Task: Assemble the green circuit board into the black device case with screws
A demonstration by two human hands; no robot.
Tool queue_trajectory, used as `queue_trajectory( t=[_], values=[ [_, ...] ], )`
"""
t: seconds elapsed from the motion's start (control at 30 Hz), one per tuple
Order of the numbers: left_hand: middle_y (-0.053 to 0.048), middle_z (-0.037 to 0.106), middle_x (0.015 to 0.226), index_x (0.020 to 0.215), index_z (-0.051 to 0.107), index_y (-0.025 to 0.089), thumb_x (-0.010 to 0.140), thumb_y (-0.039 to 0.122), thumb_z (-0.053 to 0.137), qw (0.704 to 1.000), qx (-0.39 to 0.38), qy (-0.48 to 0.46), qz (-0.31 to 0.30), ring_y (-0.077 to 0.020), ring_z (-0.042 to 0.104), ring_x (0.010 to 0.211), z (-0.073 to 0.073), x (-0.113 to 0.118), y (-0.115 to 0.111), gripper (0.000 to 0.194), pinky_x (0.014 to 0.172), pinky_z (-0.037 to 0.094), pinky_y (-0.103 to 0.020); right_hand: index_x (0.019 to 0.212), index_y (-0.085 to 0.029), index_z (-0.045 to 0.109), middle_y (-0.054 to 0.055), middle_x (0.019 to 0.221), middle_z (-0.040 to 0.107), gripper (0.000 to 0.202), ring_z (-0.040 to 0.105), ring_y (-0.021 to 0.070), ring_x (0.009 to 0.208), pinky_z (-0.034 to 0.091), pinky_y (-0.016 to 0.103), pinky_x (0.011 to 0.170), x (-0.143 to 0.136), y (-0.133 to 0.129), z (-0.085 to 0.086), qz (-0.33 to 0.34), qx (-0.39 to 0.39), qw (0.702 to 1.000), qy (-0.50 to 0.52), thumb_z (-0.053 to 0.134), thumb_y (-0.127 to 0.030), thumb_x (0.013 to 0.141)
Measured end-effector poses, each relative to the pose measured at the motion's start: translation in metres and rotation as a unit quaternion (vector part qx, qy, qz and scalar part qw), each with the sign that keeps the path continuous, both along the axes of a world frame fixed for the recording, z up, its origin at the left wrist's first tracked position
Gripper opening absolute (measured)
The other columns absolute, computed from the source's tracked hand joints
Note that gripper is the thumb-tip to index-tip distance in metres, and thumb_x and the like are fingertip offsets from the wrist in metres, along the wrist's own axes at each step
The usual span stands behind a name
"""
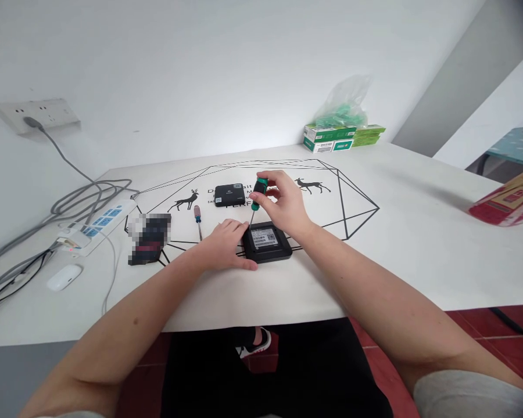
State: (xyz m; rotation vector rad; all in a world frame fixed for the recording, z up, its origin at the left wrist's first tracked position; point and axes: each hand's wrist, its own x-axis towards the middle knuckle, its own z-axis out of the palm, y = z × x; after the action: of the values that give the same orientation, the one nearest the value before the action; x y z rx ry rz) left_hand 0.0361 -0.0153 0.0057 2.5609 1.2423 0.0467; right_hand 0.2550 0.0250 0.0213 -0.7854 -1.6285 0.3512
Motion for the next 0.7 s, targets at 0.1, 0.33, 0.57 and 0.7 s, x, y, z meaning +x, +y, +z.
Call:
queue_trajectory(
  t=[0.1,0.33,0.57,0.7],
  values=[
    [-0.024,0.020,0.183,0.177,0.015,0.013,0.086,0.095,0.057,0.999,-0.031,0.026,-0.001,-0.0461,0.014,0.170,-0.0041,0.0035,-0.0036,0.130,0.136,0.020,-0.056,0.122,-0.029,0.069,0.007,0.124,0.074,0.033,0.072,0.0244,0.103,0.069,0.045,0.084,-0.0001,-0.0020,0.0011,0.004,0.010,1.000,-0.008,0.078,-0.040,0.093],
    [-0.022,0.001,0.185,0.179,-0.005,0.015,0.091,0.091,0.054,0.997,-0.068,0.023,-0.008,-0.0435,0.002,0.172,-0.0040,0.0017,-0.0036,0.130,0.137,0.015,-0.057,0.124,-0.030,0.068,0.006,0.124,0.073,0.033,0.071,0.0242,0.103,0.069,0.046,0.084,-0.0003,-0.0026,0.0016,-0.016,0.020,1.000,-0.012,0.076,-0.040,0.094],
    [-0.019,-0.001,0.186,0.179,-0.003,0.014,0.088,0.091,0.057,0.997,-0.075,0.023,-0.006,-0.0431,0.001,0.172,-0.0026,0.0015,-0.0007,0.133,0.139,0.014,-0.057,0.125,-0.030,0.069,0.008,0.127,0.075,0.032,0.072,0.0262,0.107,0.069,0.047,0.085,-0.0039,-0.0028,-0.0017,0.004,0.019,0.999,-0.042,0.076,-0.039,0.095],
    [-0.019,-0.003,0.186,0.178,-0.002,0.010,0.088,0.092,0.056,0.996,-0.080,0.037,0.001,-0.0423,-0.001,0.173,-0.0012,0.0023,-0.0012,0.135,0.139,0.011,-0.054,0.136,-0.029,0.067,0.010,0.135,0.075,0.036,0.074,0.0265,0.109,0.069,0.049,0.092,-0.0053,-0.0062,-0.0023,0.041,0.019,0.996,-0.072,0.067,-0.037,0.100]
  ],
)
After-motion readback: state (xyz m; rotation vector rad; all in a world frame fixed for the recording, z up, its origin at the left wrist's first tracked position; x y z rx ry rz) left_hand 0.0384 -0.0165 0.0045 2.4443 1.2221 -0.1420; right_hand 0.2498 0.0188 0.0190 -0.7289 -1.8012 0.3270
